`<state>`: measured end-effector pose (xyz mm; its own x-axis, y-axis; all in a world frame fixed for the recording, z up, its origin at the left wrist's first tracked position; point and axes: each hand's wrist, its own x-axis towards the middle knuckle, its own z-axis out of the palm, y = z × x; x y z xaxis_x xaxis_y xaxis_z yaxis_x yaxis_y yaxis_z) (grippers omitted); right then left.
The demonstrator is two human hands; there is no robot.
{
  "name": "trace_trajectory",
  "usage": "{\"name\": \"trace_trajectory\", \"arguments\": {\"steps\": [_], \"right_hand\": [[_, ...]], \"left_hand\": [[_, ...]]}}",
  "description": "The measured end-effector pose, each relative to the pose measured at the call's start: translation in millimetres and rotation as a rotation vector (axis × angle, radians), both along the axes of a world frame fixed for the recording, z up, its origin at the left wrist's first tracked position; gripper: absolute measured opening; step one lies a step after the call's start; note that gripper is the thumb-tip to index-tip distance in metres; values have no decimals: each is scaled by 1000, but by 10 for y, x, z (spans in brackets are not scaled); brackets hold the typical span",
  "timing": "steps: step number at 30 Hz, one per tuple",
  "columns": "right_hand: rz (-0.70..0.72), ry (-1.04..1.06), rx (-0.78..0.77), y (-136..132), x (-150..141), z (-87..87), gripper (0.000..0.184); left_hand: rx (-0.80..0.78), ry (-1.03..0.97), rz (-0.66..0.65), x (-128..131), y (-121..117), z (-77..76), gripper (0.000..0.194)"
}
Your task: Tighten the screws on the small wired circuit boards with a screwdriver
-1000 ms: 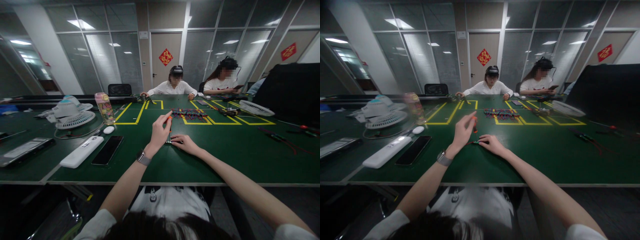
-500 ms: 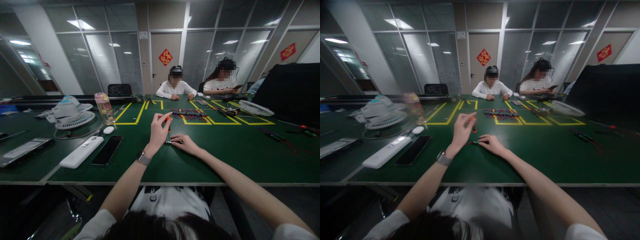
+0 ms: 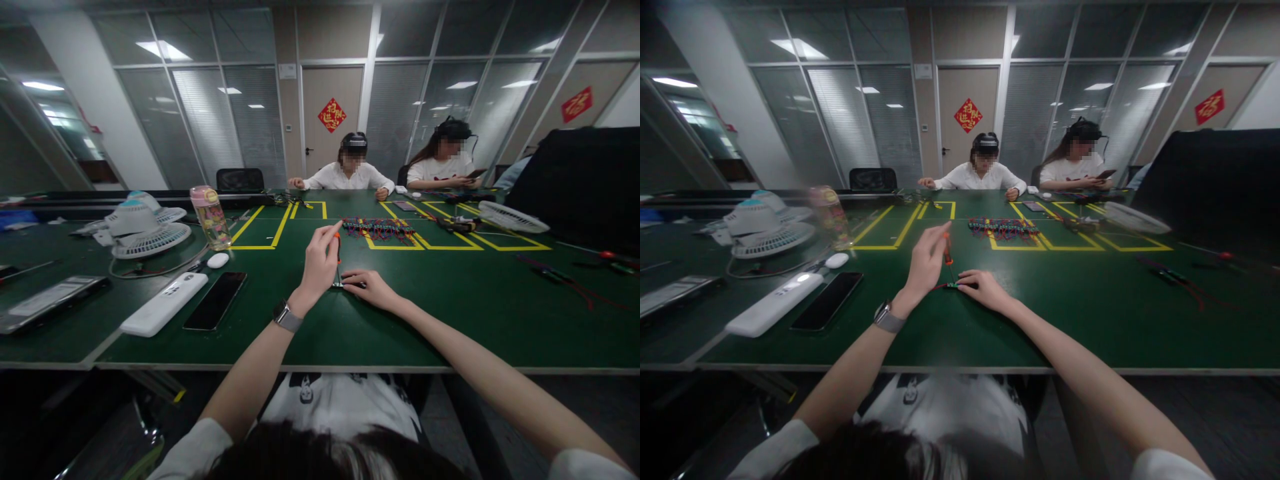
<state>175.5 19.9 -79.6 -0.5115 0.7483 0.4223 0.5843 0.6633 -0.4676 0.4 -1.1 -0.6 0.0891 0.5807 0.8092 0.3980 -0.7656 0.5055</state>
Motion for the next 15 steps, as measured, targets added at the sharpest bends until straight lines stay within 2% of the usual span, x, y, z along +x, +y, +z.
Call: {"name": "trace_trajectory", "arguments": {"steps": [3,8,10,15], "right_hand": [[3,-1,-3,2,0,-1,22],[-6,-2,-5,10,-3,-11,21],[-6,-4,-3,12,-3,-13,21],[-2,-11,0,16,1,-11,22]], "left_hand": [[8,5,-32,4,14,-17,32],[54,51,133,-8,1,-18,21],[34,39,161,-10,4,-11,22],[6,-4,24,3,23,-3,33]]}}
